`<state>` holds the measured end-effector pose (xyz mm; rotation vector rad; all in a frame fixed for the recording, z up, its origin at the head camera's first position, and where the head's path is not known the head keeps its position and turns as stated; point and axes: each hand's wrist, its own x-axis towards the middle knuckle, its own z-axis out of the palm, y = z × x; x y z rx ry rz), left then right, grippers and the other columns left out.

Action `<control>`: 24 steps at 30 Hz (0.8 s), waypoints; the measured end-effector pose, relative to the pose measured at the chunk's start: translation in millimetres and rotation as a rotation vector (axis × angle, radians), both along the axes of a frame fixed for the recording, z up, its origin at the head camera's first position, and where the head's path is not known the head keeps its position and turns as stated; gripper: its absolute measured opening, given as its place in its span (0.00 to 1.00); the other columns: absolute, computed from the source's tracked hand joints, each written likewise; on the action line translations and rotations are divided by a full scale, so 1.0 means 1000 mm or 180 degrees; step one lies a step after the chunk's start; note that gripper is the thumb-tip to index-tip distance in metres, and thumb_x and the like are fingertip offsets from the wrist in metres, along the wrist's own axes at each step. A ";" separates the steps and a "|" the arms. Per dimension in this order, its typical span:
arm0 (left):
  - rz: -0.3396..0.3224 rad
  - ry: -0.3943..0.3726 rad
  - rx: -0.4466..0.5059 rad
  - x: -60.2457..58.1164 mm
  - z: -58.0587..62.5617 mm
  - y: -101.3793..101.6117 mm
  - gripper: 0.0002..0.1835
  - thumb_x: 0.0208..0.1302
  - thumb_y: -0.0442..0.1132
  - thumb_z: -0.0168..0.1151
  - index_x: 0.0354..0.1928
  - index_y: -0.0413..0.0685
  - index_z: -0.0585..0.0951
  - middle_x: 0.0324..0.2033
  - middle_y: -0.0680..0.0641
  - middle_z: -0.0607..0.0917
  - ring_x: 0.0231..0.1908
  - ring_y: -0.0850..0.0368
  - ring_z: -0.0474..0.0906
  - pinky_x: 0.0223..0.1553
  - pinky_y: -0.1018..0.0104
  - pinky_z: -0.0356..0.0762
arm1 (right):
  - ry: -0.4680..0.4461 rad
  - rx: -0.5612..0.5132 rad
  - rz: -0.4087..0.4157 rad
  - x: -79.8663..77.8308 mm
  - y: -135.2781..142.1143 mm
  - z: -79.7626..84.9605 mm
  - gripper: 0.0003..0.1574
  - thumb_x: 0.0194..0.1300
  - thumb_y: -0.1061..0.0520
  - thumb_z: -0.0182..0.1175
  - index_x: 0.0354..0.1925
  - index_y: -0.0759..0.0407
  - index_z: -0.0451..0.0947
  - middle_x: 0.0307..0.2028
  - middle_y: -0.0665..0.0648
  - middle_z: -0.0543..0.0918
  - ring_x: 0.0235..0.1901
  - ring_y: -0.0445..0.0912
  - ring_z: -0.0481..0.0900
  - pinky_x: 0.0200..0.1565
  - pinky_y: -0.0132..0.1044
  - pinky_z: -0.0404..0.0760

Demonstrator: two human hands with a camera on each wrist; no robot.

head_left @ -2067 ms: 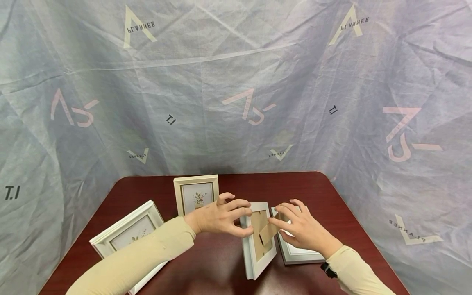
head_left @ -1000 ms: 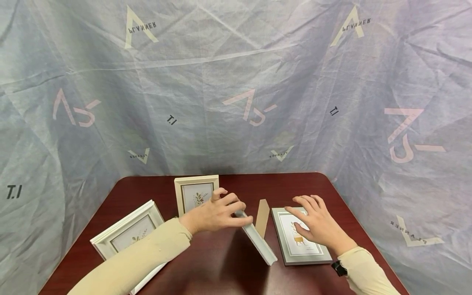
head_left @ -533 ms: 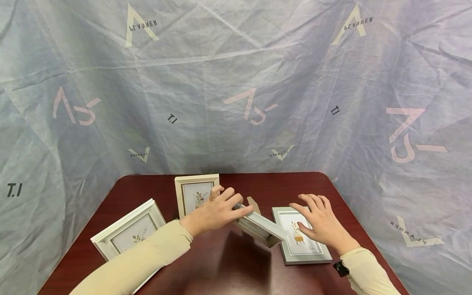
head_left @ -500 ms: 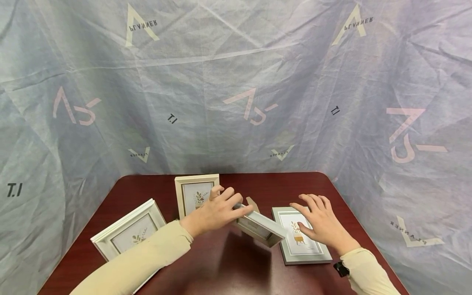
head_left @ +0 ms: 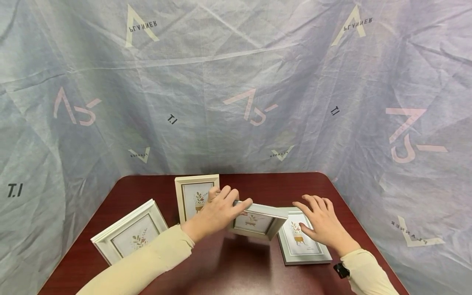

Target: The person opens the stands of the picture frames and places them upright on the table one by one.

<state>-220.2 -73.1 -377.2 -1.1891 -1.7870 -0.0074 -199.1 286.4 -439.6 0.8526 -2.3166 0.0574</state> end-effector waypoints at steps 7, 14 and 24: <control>0.0075 -0.0263 0.0150 0.003 -0.003 0.002 0.13 0.73 0.49 0.49 0.49 0.54 0.79 0.29 0.51 0.67 0.31 0.54 0.63 0.44 0.49 0.56 | -0.0021 0.0000 0.0001 0.002 0.000 -0.003 0.33 0.58 0.46 0.55 0.60 0.56 0.73 0.55 0.68 0.72 0.52 0.64 0.68 0.48 0.66 0.62; 0.0140 -0.0496 0.0153 0.005 -0.005 0.001 0.12 0.66 0.46 0.60 0.49 0.54 0.77 0.30 0.51 0.66 0.32 0.54 0.62 0.44 0.50 0.54 | 0.0000 -0.0011 0.0013 0.001 -0.001 -0.005 0.32 0.67 0.41 0.43 0.60 0.57 0.73 0.55 0.68 0.72 0.52 0.64 0.67 0.48 0.65 0.61; 0.0198 -0.0926 0.0248 0.006 0.001 0.003 0.16 0.60 0.47 0.69 0.47 0.55 0.75 0.29 0.51 0.66 0.31 0.54 0.62 0.41 0.49 0.53 | -0.0348 -0.0419 0.0071 0.008 -0.019 -0.005 0.36 0.54 0.50 0.63 0.61 0.57 0.72 0.55 0.65 0.72 0.54 0.63 0.67 0.51 0.63 0.60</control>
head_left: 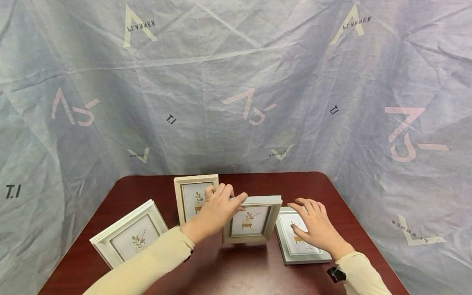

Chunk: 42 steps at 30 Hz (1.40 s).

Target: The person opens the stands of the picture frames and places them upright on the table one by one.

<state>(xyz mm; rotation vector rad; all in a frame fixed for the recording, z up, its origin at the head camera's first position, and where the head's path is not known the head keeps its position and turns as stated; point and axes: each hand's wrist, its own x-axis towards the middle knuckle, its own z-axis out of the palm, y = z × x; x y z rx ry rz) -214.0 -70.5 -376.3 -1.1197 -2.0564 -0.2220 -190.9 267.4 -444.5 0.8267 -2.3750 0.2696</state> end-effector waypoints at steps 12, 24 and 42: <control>-0.0021 -0.0263 0.0147 -0.002 0.005 0.001 0.14 0.62 0.48 0.66 0.46 0.55 0.76 0.28 0.51 0.68 0.29 0.55 0.63 0.39 0.48 0.56 | -0.0058 -0.0353 -0.0098 0.007 -0.031 -0.007 0.38 0.54 0.50 0.65 0.61 0.64 0.71 0.54 0.63 0.74 0.54 0.61 0.68 0.50 0.60 0.62; -0.0037 -0.0315 0.0204 -0.003 0.004 -0.001 0.15 0.63 0.50 0.64 0.47 0.53 0.79 0.28 0.51 0.68 0.29 0.55 0.65 0.40 0.48 0.54 | -0.0187 -0.0347 -0.0016 0.015 -0.044 -0.008 0.28 0.62 0.54 0.59 0.58 0.65 0.73 0.55 0.64 0.74 0.55 0.61 0.68 0.52 0.62 0.61; 0.0056 -0.0402 0.0201 -0.012 -0.002 0.001 0.12 0.64 0.48 0.64 0.47 0.55 0.79 0.28 0.51 0.69 0.29 0.55 0.64 0.41 0.47 0.56 | 0.0278 -0.0316 0.0088 0.009 -0.063 -0.011 0.40 0.79 0.37 0.35 0.52 0.73 0.70 0.51 0.70 0.73 0.52 0.64 0.69 0.49 0.58 0.62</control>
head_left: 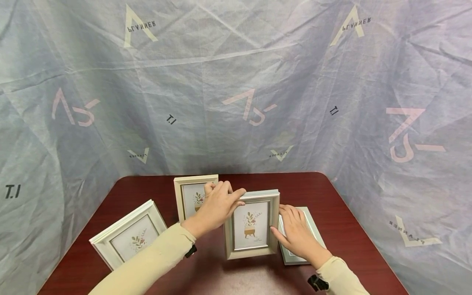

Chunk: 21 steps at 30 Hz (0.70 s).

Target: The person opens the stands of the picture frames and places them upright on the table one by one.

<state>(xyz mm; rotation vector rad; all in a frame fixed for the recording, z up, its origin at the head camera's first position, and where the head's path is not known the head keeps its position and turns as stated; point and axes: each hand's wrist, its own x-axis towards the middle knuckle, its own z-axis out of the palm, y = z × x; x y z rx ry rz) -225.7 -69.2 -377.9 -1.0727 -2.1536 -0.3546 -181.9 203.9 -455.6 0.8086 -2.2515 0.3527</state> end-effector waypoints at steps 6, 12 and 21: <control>0.0059 -0.0043 -0.0044 -0.004 -0.001 0.000 0.11 0.65 0.46 0.64 0.48 0.55 0.81 0.27 0.51 0.69 0.29 0.54 0.64 0.43 0.45 0.56 | -0.0186 0.0060 -0.0110 -0.001 -0.003 0.000 0.30 0.71 0.45 0.53 0.51 0.73 0.70 0.52 0.70 0.72 0.53 0.65 0.68 0.51 0.60 0.62; 0.0216 -0.0179 -0.0127 -0.007 -0.003 -0.002 0.11 0.67 0.46 0.63 0.49 0.57 0.81 0.28 0.49 0.69 0.31 0.52 0.64 0.47 0.39 0.59 | -0.0297 0.0051 -0.0194 -0.005 -0.013 -0.004 0.29 0.59 0.52 0.62 0.49 0.73 0.70 0.53 0.70 0.72 0.54 0.64 0.68 0.52 0.60 0.62; 0.0565 -0.0302 -0.0129 -0.005 -0.011 -0.017 0.10 0.67 0.45 0.64 0.49 0.58 0.81 0.34 0.46 0.74 0.38 0.48 0.69 0.51 0.35 0.57 | -0.0230 -0.0009 -0.0207 -0.012 -0.038 -0.012 0.28 0.57 0.53 0.65 0.47 0.74 0.70 0.52 0.70 0.72 0.53 0.64 0.68 0.52 0.59 0.66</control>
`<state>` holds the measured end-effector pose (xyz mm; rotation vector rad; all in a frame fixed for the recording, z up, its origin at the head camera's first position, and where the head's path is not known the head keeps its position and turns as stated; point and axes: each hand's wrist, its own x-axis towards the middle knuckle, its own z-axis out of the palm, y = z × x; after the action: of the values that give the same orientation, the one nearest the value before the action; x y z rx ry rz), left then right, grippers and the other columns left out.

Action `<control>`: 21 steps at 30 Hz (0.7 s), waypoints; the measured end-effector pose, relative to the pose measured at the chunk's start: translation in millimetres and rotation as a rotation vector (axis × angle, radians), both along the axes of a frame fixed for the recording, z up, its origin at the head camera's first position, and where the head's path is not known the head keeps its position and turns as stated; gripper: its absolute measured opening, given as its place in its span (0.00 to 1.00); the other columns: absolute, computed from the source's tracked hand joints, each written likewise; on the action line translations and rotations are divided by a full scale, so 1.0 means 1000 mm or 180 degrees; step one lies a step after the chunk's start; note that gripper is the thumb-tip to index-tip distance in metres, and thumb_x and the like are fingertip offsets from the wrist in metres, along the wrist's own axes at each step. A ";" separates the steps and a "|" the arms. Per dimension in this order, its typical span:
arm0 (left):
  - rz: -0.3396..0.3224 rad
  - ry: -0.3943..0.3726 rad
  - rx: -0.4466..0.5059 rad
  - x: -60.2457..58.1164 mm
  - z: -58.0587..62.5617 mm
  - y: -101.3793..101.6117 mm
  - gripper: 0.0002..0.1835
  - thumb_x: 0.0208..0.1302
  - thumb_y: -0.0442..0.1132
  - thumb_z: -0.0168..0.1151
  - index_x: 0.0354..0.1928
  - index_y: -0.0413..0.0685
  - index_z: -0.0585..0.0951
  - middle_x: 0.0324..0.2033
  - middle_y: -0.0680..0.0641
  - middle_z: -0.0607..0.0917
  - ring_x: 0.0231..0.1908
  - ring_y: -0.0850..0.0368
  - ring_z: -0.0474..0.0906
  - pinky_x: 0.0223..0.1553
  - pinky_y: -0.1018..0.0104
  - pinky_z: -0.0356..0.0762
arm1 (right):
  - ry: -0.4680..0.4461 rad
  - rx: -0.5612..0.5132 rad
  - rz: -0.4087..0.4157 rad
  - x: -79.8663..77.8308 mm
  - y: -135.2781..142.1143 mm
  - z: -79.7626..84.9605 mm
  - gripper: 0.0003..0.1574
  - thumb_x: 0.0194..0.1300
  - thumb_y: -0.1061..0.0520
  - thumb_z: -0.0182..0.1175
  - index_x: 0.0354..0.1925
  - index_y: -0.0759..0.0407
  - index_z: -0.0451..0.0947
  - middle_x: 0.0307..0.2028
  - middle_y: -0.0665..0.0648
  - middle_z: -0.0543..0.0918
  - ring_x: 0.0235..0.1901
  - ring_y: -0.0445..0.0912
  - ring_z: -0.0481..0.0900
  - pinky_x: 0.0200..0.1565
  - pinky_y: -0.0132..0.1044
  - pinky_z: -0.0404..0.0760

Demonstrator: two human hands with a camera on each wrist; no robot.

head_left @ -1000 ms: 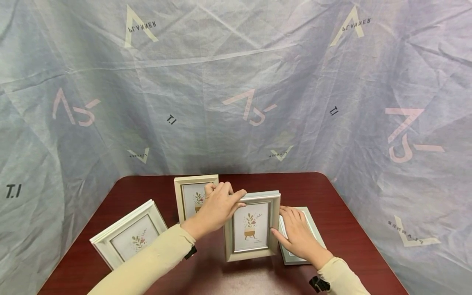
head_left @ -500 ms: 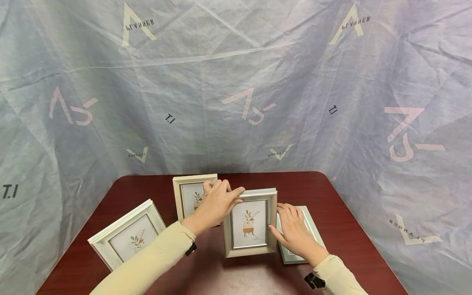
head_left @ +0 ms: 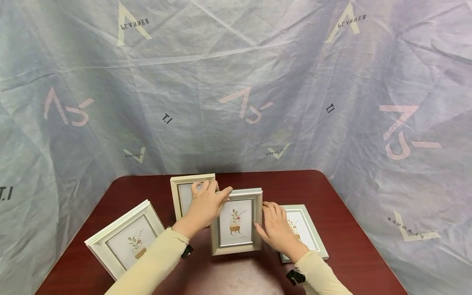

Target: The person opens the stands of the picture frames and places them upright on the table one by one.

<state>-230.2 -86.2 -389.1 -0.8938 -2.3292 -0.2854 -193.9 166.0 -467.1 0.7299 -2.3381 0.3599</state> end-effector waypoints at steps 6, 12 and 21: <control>0.0169 -0.0119 0.0023 0.002 -0.005 -0.015 0.12 0.69 0.45 0.62 0.53 0.59 0.82 0.38 0.44 0.76 0.42 0.45 0.71 0.53 0.33 0.56 | 0.0021 -0.0040 0.0066 -0.005 -0.017 -0.006 0.29 0.56 0.54 0.65 0.47 0.74 0.71 0.51 0.69 0.72 0.53 0.64 0.69 0.52 0.57 0.66; 0.0277 -0.0114 0.0124 0.003 -0.015 -0.032 0.13 0.68 0.44 0.63 0.53 0.58 0.84 0.35 0.46 0.75 0.41 0.45 0.71 0.54 0.32 0.55 | -0.0079 -0.0028 0.0111 -0.007 -0.034 -0.012 0.29 0.56 0.53 0.65 0.48 0.72 0.71 0.52 0.69 0.72 0.53 0.63 0.68 0.52 0.56 0.67; 0.0465 0.0068 0.0145 0.008 -0.031 -0.053 0.13 0.68 0.44 0.60 0.52 0.58 0.85 0.34 0.44 0.74 0.37 0.45 0.67 0.52 0.31 0.53 | -0.0127 0.0074 0.0083 -0.007 -0.056 -0.020 0.29 0.56 0.51 0.66 0.49 0.69 0.71 0.53 0.66 0.72 0.54 0.60 0.68 0.53 0.54 0.67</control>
<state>-222.5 -139.7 -419.8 -0.6974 -2.3446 -0.2651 -201.4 109.7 -487.2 0.7718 -2.3759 0.3623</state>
